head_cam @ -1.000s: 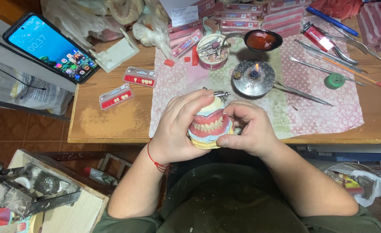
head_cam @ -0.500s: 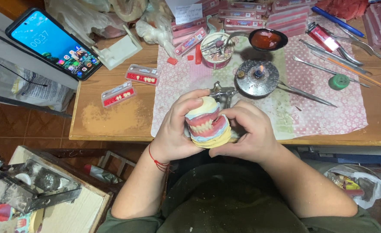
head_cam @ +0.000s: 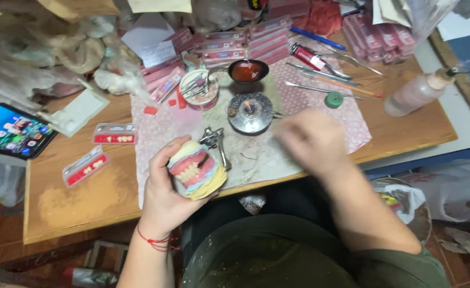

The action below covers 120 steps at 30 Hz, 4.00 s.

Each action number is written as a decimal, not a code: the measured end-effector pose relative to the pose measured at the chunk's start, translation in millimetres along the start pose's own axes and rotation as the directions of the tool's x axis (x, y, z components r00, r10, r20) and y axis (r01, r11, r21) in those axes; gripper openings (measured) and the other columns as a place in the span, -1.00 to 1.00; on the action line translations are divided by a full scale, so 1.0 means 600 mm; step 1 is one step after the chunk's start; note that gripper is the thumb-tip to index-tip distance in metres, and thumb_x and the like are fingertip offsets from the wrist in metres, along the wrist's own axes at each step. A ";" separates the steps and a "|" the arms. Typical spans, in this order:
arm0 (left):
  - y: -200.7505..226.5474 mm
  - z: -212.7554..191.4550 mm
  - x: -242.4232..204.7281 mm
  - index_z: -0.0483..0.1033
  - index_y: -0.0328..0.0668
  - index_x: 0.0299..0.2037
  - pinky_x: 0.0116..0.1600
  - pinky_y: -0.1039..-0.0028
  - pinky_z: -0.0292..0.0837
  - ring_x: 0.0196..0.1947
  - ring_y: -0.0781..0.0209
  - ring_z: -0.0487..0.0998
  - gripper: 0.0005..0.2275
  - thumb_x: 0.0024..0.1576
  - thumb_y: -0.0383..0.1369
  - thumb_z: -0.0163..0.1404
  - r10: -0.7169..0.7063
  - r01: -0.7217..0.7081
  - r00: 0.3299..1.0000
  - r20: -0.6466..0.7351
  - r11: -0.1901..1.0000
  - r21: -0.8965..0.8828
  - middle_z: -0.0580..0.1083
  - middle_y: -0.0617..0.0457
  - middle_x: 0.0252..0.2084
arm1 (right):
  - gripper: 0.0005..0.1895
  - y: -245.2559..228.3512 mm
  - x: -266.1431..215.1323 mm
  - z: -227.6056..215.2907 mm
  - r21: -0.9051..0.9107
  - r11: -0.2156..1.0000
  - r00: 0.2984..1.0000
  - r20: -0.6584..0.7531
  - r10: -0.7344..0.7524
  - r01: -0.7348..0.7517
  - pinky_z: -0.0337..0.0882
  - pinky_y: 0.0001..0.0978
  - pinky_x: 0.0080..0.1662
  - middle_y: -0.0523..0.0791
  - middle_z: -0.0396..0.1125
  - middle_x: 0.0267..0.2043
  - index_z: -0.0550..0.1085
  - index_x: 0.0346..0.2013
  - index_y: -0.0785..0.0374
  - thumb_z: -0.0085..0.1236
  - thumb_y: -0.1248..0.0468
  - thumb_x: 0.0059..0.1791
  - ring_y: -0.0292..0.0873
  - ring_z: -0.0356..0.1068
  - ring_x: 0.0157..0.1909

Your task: The person works on a dental model, using a metal tool to apply and smooth a pink substance onto the gum area. They then use tweezers to adjust the teeth and inspect the fit of the upper and lower sections. Finally, they use a rotary tool to grind a small pink object.

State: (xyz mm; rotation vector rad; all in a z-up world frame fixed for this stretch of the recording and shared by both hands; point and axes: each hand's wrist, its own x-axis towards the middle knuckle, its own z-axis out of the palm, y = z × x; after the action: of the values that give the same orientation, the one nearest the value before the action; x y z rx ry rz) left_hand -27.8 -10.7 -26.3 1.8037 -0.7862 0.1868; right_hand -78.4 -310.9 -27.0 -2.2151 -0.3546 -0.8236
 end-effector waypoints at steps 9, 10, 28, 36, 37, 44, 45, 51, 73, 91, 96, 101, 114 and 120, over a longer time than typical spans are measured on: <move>-0.004 -0.018 -0.008 0.14 -0.17 0.28 0.39 0.41 0.33 0.31 0.05 0.48 -0.16 -0.18 -0.33 0.44 -0.095 0.094 0.994 0.062 0.996 0.008 0.38 -0.16 0.32 | -0.82 0.132 0.033 -0.141 -0.734 0.678 0.902 0.266 0.339 -0.038 0.48 0.06 -0.09 -0.06 0.53 -0.06 0.53 -0.16 0.18 0.08 0.40 -0.03 0.14 0.50 -0.07; -0.005 -0.021 -0.008 0.17 -0.18 0.29 0.39 0.43 0.32 0.30 0.09 0.48 -0.15 -0.19 -0.30 0.44 -0.129 0.131 0.988 0.082 0.991 -0.025 0.38 -0.13 0.33 | -0.74 0.134 0.041 -0.137 -0.781 0.618 0.820 0.293 0.492 -0.091 0.47 0.10 -0.07 0.01 0.50 0.02 0.51 -0.07 0.16 0.01 0.34 -0.05 0.20 0.49 -0.01; -0.021 -0.044 -0.013 0.19 -0.06 0.33 0.31 0.38 0.37 0.31 0.05 0.46 -0.13 -0.20 -0.19 0.44 -0.194 0.189 0.972 0.137 0.981 0.043 0.36 -0.03 0.32 | -0.93 0.057 -0.031 -0.045 0.036 0.914 0.915 0.045 0.402 -0.403 0.39 -0.18 0.07 0.06 0.27 -0.02 0.27 -0.02 0.30 -0.18 0.35 0.27 0.01 0.35 -0.01; -0.026 -0.036 -0.020 0.21 -0.24 0.28 0.32 0.33 0.37 0.27 -0.03 0.47 -0.18 -0.15 -0.23 0.43 -0.104 0.099 0.993 0.062 0.991 0.089 0.38 -0.14 0.25 | -0.82 -0.159 -0.020 0.103 0.678 0.675 0.952 0.136 0.272 -0.290 0.60 -0.07 0.27 0.15 0.44 -0.05 0.33 -0.16 0.28 0.07 0.53 0.02 0.10 0.56 0.07; -0.026 -0.037 -0.020 0.21 -0.25 0.28 0.32 0.33 0.36 0.26 -0.04 0.47 -0.19 -0.15 -0.22 0.43 -0.084 0.078 0.995 0.059 0.992 0.099 0.38 -0.14 0.24 | -0.82 -0.165 -0.019 0.113 0.691 0.690 0.973 0.098 0.208 -0.217 0.58 -0.01 0.33 0.16 0.44 -0.02 0.35 -0.16 0.31 0.08 0.54 0.01 0.12 0.54 0.13; -0.031 -0.036 -0.024 0.22 -0.28 0.27 0.35 0.32 0.36 0.26 -0.03 0.48 -0.20 -0.13 -0.17 0.41 -0.039 0.033 0.999 0.036 0.987 0.155 0.40 -0.12 0.23 | -0.87 -0.194 0.014 0.118 0.338 0.941 0.993 0.110 -0.050 0.010 0.66 -0.13 0.14 0.09 0.51 -0.12 0.45 -0.30 0.30 0.26 0.45 -0.06 0.07 0.62 0.00; -0.030 -0.037 -0.023 0.22 -0.28 0.27 0.35 0.32 0.36 0.26 -0.03 0.48 -0.20 -0.13 -0.17 0.41 -0.039 0.033 0.999 0.036 0.987 0.154 0.40 -0.12 0.23 | -0.87 -0.198 0.019 0.117 0.337 0.941 0.993 0.110 -0.050 0.010 0.66 -0.13 0.14 0.09 0.51 -0.12 0.45 -0.30 0.30 0.26 0.45 -0.06 0.07 0.62 0.00; -0.031 -0.039 -0.026 0.22 -0.24 0.29 0.36 0.32 0.34 0.29 -0.01 0.46 -0.20 -0.13 -0.15 0.38 -0.079 0.073 0.996 0.037 0.987 0.143 0.39 -0.10 0.26 | -0.93 -0.211 0.031 0.111 0.259 0.966 0.988 0.146 -0.056 0.016 0.62 -0.16 0.16 0.09 0.51 -0.09 0.49 -0.30 0.34 0.23 0.44 -0.04 0.05 0.61 0.00; -0.030 -0.037 -0.026 0.20 -0.26 0.29 0.36 0.33 0.35 0.28 -0.04 0.46 -0.19 -0.13 -0.19 0.41 -0.050 0.044 0.998 0.038 0.988 0.150 0.38 -0.13 0.25 | -0.96 -0.210 0.035 0.108 0.281 0.960 0.983 0.174 -0.061 0.010 0.63 -0.15 0.14 0.07 0.52 -0.11 0.46 -0.30 0.35 0.17 0.44 -0.02 0.05 0.61 0.01; -0.030 -0.037 -0.026 0.20 -0.24 0.28 0.34 0.33 0.35 0.27 -0.02 0.46 -0.20 -0.14 -0.22 0.39 -0.078 0.071 0.996 0.047 0.988 0.136 0.37 -0.11 0.25 | -0.97 -0.203 0.025 0.118 0.247 0.964 0.985 0.118 -0.128 0.096 0.65 -0.11 0.09 0.07 0.51 -0.10 0.45 -0.31 0.33 0.12 0.41 0.01 0.10 0.62 -0.02; -0.031 -0.036 -0.026 0.20 -0.25 0.28 0.33 0.32 0.37 0.26 -0.03 0.48 -0.20 -0.14 -0.22 0.39 -0.068 0.061 0.997 0.039 0.988 0.142 0.38 -0.13 0.24 | -0.96 -0.204 0.024 0.119 0.247 0.962 0.985 0.094 -0.143 0.116 0.66 -0.09 0.10 0.09 0.50 -0.11 0.44 -0.33 0.34 0.11 0.41 0.01 0.12 0.61 -0.03; -0.033 -0.035 -0.027 0.21 -0.26 0.28 0.37 0.32 0.35 0.29 -0.03 0.45 -0.21 -0.12 -0.22 0.39 -0.049 0.043 0.998 0.038 0.987 0.155 0.37 -0.13 0.25 | -0.94 -0.198 0.020 0.122 0.261 0.959 0.988 0.083 -0.133 0.107 0.65 -0.11 0.11 0.09 0.50 -0.10 0.43 -0.31 0.31 0.15 0.39 0.00 0.09 0.61 -0.02; -0.028 -0.038 -0.023 0.21 -0.26 0.27 0.34 0.33 0.37 0.26 -0.02 0.48 -0.19 -0.14 -0.19 0.41 -0.073 0.066 0.996 0.045 0.989 0.129 0.39 -0.11 0.24 | -0.94 -0.175 0.011 0.111 0.428 0.900 0.989 0.146 0.018 -0.079 0.62 -0.17 0.16 0.13 0.50 -0.10 0.44 -0.34 0.32 0.16 0.42 -0.02 0.08 0.60 0.02; -0.027 -0.041 -0.019 0.20 -0.25 0.28 0.35 0.34 0.33 0.28 -0.03 0.47 -0.17 -0.20 -0.31 0.43 -0.096 0.090 0.992 0.086 0.993 0.080 0.38 -0.12 0.25 | -0.66 -0.102 -0.003 0.057 0.684 0.685 0.968 0.159 0.195 -0.250 0.42 0.12 0.38 0.14 0.44 0.02 0.39 -0.24 0.16 -0.15 -0.01 0.19 0.21 0.47 0.23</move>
State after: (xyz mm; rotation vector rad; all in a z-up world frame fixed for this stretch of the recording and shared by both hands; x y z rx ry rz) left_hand -21.3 18.7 -35.2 1.9273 -0.7648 0.0758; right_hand -93.2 -243.8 -12.9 -1.5185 -0.3492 -0.3700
